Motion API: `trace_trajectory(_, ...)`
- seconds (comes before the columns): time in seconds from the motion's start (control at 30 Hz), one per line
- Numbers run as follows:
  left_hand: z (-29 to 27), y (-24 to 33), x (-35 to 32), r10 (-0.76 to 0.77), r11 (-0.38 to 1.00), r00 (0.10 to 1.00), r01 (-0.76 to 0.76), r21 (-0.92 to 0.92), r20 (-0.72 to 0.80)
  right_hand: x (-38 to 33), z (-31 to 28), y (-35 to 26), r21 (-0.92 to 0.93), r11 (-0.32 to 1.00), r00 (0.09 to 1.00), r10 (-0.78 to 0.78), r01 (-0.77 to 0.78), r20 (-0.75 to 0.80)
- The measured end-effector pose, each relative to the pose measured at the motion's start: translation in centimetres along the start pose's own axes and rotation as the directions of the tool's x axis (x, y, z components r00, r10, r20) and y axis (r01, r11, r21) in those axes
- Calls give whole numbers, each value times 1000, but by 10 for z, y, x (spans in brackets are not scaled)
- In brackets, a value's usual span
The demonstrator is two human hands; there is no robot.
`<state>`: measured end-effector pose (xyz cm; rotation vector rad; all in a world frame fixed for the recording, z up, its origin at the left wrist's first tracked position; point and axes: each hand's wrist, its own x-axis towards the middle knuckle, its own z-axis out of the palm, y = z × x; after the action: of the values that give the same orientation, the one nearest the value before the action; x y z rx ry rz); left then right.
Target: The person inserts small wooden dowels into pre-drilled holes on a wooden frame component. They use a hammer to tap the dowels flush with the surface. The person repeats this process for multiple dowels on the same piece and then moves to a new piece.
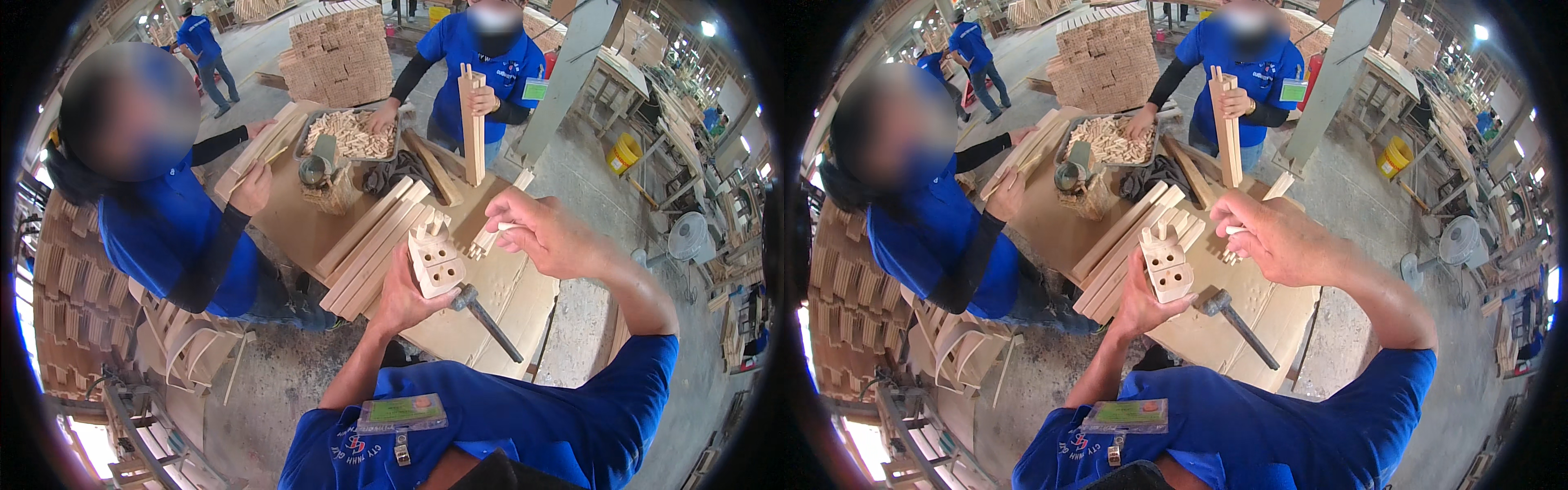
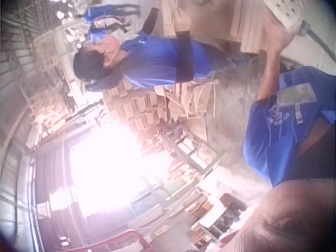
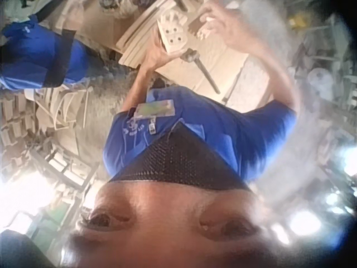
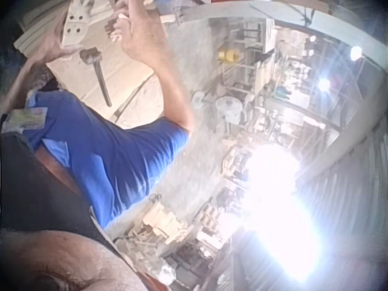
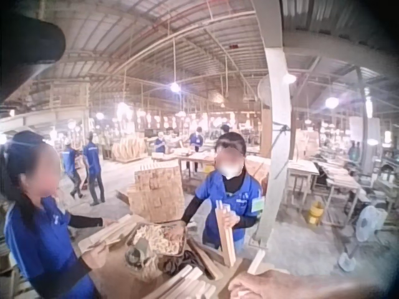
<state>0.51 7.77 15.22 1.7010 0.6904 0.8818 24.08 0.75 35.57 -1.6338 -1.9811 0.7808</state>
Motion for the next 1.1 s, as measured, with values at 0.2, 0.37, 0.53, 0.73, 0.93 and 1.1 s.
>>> trace_trajectory(0.2,1,-1,0,-37,998,999,38,-60,17,5,-5,-6,-301,950,996,-85,79,-5)
trace_trajectory(0.37,1,6,0,-21,999,1000,21,42,-4,12,0,4,-270,947,977,-199,173,-73)
trace_trajectory(0.53,3,5,1,-29,1000,1000,29,-10,-9,21,-3,5,13,982,981,-189,189,-33)
trace_trajectory(0.73,3,9,0,-74,996,997,72,-59,-17,25,6,-7,-69,985,987,-157,158,32)
trace_trajectory(0.93,3,17,2,-26,999,998,27,34,-52,35,25,6,-160,903,916,-399,400,38)
trace_trajectory(1.1,3,22,1,7,994,999,-2,107,-42,36,17,-21,-419,786,890,-387,455,240)
